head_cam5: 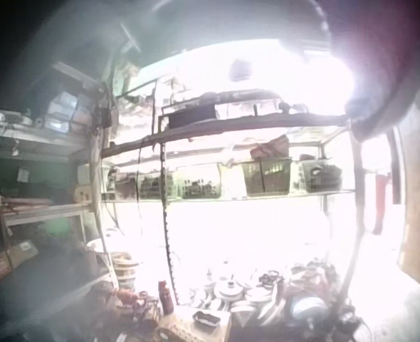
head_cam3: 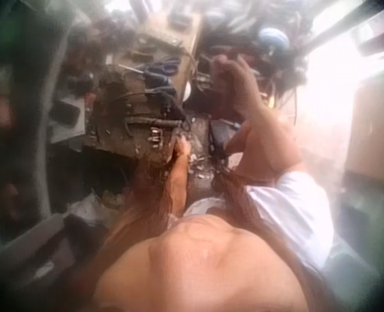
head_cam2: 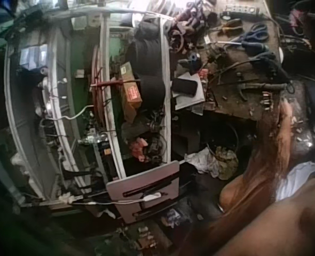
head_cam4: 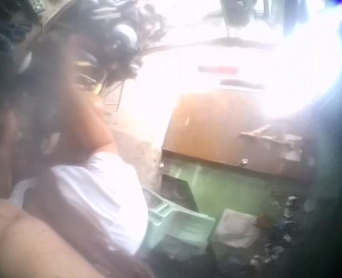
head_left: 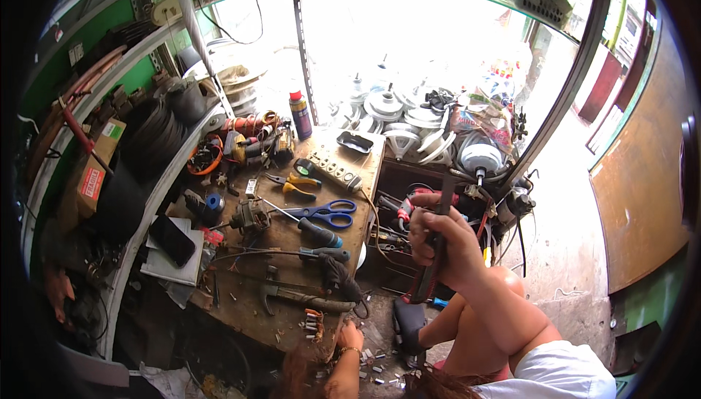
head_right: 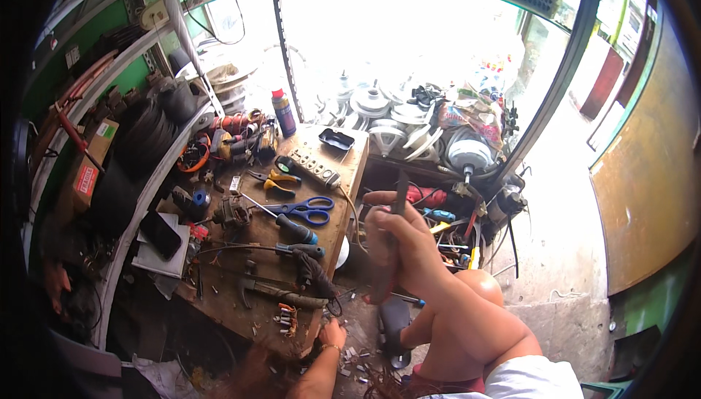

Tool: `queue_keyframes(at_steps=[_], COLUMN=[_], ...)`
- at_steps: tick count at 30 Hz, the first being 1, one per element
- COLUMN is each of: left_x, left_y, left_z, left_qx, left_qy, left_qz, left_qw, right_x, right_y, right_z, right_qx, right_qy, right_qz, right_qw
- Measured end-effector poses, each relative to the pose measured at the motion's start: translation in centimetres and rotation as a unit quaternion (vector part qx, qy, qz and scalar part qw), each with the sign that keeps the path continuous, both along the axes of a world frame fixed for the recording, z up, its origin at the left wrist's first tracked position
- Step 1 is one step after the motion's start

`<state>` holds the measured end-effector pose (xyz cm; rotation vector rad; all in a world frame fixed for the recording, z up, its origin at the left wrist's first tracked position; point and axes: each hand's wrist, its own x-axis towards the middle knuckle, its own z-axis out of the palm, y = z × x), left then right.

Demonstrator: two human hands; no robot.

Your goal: The person works on a motor coil with their hands, peeling back tape and separating copper wires from the core.

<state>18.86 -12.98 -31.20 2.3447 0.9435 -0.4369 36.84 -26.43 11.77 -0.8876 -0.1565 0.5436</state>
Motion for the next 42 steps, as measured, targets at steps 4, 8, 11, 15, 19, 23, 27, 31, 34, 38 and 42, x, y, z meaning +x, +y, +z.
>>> queue_keyframes(at_steps=[4,8,11,15,19,23,27,31,34,38,42], left_x=[-2.6,-3.8,-4.2,-5.9,-9.0,-11.1,-10.9,-10.9,-12.1,-12.4,-12.1], left_y=[-1.8,-2.6,-1.6,2.6,5.6,5.1,5.4,5.3,5.4,5.8,5.8], left_z=[2.5,11.1,19.9,32.5,37.5,41.4,39.5,39.7,40.5,40.1,40.2], left_qx=[-0.129,-0.371,-0.457,-0.365,-0.356,-0.379,-0.414,-0.451,-0.446,-0.430,-0.431], left_qy=[-0.184,-0.206,-0.246,-0.333,-0.461,-0.484,-0.507,-0.504,-0.515,-0.518,-0.525], left_qz=[-0.067,-0.102,-0.058,0.061,0.179,0.172,0.226,0.198,0.215,0.203,0.189], left_qw=[0.972,0.900,0.853,0.867,0.793,0.770,0.721,0.709,0.700,0.711,0.709], right_x=[-1.6,-4.0,-5.8,-8.3,-11.7,-13.2,-13.6,-13.1,-14.4,-15.2,-14.9], right_y=[1.3,2.5,3.2,6.3,7.7,10.0,8.7,8.6,8.2,8.2,8.3], right_z=[0.7,1.4,1.3,-3.1,-3.4,-6.5,-2.8,-4.5,-2.5,-1.7,-1.7], right_qx=[-0.017,-0.091,-0.109,-0.075,-0.140,-0.214,-0.230,-0.149,-0.179,-0.156,-0.088], right_qy=[-0.015,-0.088,-0.232,-0.311,-0.372,-0.423,-0.359,-0.425,-0.448,-0.421,-0.306], right_qz=[0.042,0.101,0.132,0.164,0.159,0.158,0.202,0.155,0.209,0.259,0.295], right_qw=[0.999,0.987,0.958,0.933,0.904,0.866,0.882,0.879,0.851,0.855,0.901])
